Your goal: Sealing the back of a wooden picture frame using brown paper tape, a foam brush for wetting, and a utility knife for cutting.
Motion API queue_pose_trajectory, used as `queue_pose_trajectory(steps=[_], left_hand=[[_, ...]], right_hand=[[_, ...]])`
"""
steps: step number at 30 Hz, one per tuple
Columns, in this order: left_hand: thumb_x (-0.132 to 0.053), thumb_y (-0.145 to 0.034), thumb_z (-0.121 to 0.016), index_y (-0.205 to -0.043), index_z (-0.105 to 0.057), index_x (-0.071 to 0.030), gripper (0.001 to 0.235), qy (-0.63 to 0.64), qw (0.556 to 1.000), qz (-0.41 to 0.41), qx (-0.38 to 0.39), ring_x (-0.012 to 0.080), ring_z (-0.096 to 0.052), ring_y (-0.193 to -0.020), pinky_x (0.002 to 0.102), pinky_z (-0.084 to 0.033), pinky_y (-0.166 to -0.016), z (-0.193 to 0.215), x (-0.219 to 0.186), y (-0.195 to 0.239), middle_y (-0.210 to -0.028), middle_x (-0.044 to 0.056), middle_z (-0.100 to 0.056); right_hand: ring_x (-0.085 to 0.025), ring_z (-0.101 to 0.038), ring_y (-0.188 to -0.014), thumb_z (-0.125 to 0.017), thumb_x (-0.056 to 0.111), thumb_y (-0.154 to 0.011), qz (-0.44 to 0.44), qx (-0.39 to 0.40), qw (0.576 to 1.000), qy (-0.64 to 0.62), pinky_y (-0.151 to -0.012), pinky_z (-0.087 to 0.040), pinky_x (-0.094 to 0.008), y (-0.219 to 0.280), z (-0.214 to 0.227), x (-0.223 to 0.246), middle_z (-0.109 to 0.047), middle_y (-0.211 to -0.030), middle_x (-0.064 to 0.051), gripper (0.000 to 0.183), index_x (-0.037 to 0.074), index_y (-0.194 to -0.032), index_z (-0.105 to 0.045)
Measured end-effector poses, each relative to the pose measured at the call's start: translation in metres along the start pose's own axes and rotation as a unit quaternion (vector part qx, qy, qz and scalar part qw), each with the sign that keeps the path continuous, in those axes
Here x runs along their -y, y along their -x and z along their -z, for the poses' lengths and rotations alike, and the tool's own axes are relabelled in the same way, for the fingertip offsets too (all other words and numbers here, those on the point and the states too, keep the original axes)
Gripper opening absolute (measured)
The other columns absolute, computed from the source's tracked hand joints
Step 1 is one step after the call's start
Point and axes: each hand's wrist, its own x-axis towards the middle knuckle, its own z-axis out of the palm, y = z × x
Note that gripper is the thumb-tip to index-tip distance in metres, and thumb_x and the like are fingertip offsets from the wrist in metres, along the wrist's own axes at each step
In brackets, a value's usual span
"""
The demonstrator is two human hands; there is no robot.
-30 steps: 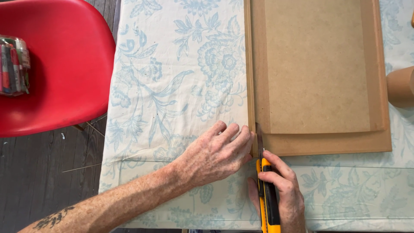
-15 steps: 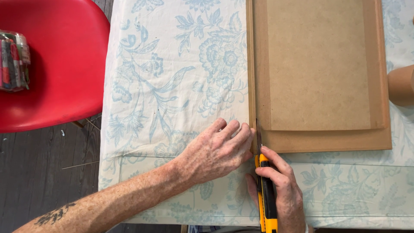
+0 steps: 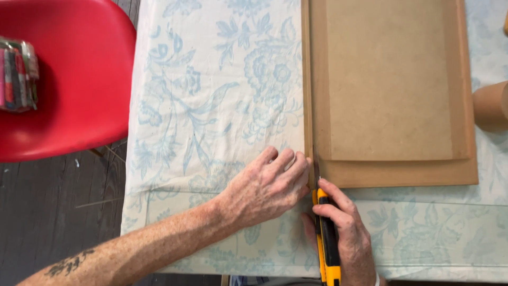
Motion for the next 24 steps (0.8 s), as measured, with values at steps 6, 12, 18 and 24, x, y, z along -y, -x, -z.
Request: queue_pose_trajectory(steps=[6, 12, 18, 24], left_hand=[[-0.02, -0.101, -0.056, -0.105, -0.071, -0.004, 0.022, -0.009, 1.0, 0.016, -0.016, 0.0215, -0.054, -0.085, 0.033, -0.044, -0.071, -0.001, -0.005, 0.0, -0.098, 0.007, -0.059], [-0.019, -0.103, -0.057, -0.104, -0.072, -0.005, 0.02, -0.02, 0.999, 0.024, -0.006, 0.0202, -0.053, -0.083, 0.032, -0.044, -0.07, 0.001, -0.01, 0.001, -0.097, 0.007, -0.059], [-0.014, -0.099, -0.056, -0.098, -0.072, -0.006, 0.018, -0.025, 0.999, 0.032, -0.017, 0.0216, -0.053, -0.084, 0.033, -0.043, -0.071, 0.0, -0.012, 0.0, -0.098, 0.009, -0.059], [-0.017, -0.101, -0.058, -0.095, -0.071, -0.008, 0.017, -0.032, 0.999, 0.037, -0.012, 0.0203, -0.054, -0.085, 0.032, -0.046, -0.072, 0.003, -0.014, 0.0, -0.098, 0.007, -0.059]], right_hand=[[-0.03, -0.067, -0.126, -0.078, 0.008, -0.089, 0.017, 0.012, 1.0, 0.006, -0.109, -0.056, -0.033, 0.006, 0.001, -0.009, -0.06, -0.14, -0.024, 0.035, 0.005, -0.115, -0.055], [-0.03, -0.066, -0.129, -0.078, 0.008, -0.088, 0.011, 0.029, 1.0, 0.002, -0.11, -0.056, -0.034, 0.017, 0.002, -0.008, -0.059, -0.141, -0.024, 0.037, 0.005, -0.115, -0.054], [-0.028, -0.067, -0.128, -0.081, 0.013, -0.087, 0.012, 0.02, 0.999, 0.028, -0.106, -0.058, -0.03, 0.03, 0.002, -0.009, -0.06, -0.142, -0.021, 0.039, 0.009, -0.114, -0.053], [-0.027, -0.067, -0.128, -0.082, 0.013, -0.086, 0.028, 0.019, 0.999, 0.015, -0.108, -0.056, -0.03, 0.034, 0.006, -0.009, -0.061, -0.14, -0.023, 0.039, 0.008, -0.113, -0.054]])
